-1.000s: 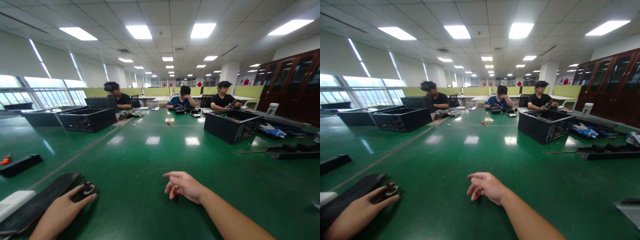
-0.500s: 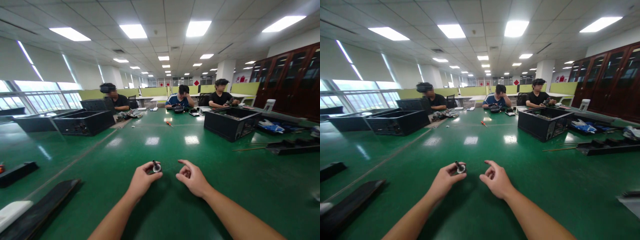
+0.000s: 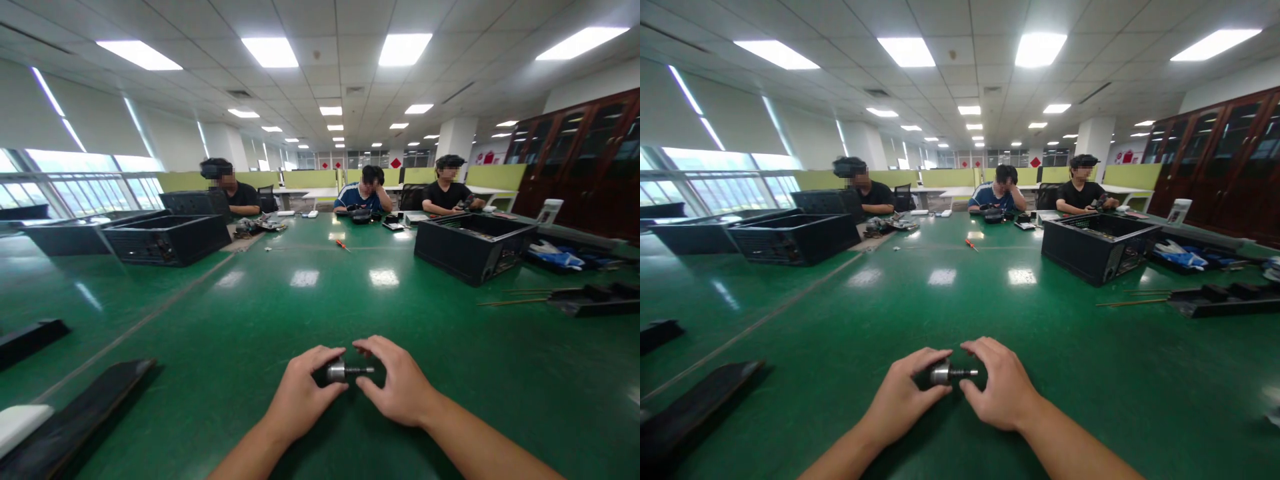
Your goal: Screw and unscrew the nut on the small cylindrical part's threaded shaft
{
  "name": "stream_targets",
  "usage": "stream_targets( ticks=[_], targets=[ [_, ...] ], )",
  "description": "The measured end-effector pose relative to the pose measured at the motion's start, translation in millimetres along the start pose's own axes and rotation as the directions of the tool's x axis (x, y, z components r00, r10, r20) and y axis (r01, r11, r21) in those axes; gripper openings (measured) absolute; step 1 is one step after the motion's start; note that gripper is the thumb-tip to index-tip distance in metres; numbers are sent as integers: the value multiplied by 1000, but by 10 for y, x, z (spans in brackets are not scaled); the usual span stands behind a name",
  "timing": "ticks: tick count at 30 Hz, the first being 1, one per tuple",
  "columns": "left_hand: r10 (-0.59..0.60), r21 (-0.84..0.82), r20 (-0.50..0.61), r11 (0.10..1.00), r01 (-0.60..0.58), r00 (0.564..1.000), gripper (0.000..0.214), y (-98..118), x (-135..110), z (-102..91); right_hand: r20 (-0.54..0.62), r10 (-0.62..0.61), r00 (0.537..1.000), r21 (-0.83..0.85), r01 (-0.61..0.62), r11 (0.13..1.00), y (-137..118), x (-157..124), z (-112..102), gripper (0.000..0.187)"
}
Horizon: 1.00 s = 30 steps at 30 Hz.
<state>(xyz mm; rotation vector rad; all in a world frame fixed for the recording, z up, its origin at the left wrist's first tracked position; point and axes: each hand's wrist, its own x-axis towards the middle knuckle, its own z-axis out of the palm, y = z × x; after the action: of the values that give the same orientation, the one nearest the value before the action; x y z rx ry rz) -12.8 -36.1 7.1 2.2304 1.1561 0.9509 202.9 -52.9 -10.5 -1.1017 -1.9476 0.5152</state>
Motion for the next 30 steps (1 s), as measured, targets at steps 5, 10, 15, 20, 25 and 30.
stream_targets(
  ticks=[5,10,15,20,25,30],
  targets=[
    [36,-12,-56,999,-36,998,24,45,-7,29,53,32,998,-78,-28,997,-54,-5,-12,23],
    [61,-58,-54,996,-64,997,31,59,-23,50,52,3,999,-84,1,996,-97,-26,-18,22],
    [72,-73,-47,994,-75,996,32,61,-33,78,32,-5,999,-115,9,993,-110,-43,-6,14],
    [72,-86,-41,993,-75,997,31,71,-39,80,46,-42,998,-105,46,993,-111,-36,6,9],
    [53,-76,-53,995,-57,997,36,94,-37,78,45,-49,998,-85,53,995,-82,-34,19,4],
    [32,-67,-74,997,-37,997,34,95,-40,76,26,-49,998,-68,51,996,-44,-36,29,4]
  ],
)
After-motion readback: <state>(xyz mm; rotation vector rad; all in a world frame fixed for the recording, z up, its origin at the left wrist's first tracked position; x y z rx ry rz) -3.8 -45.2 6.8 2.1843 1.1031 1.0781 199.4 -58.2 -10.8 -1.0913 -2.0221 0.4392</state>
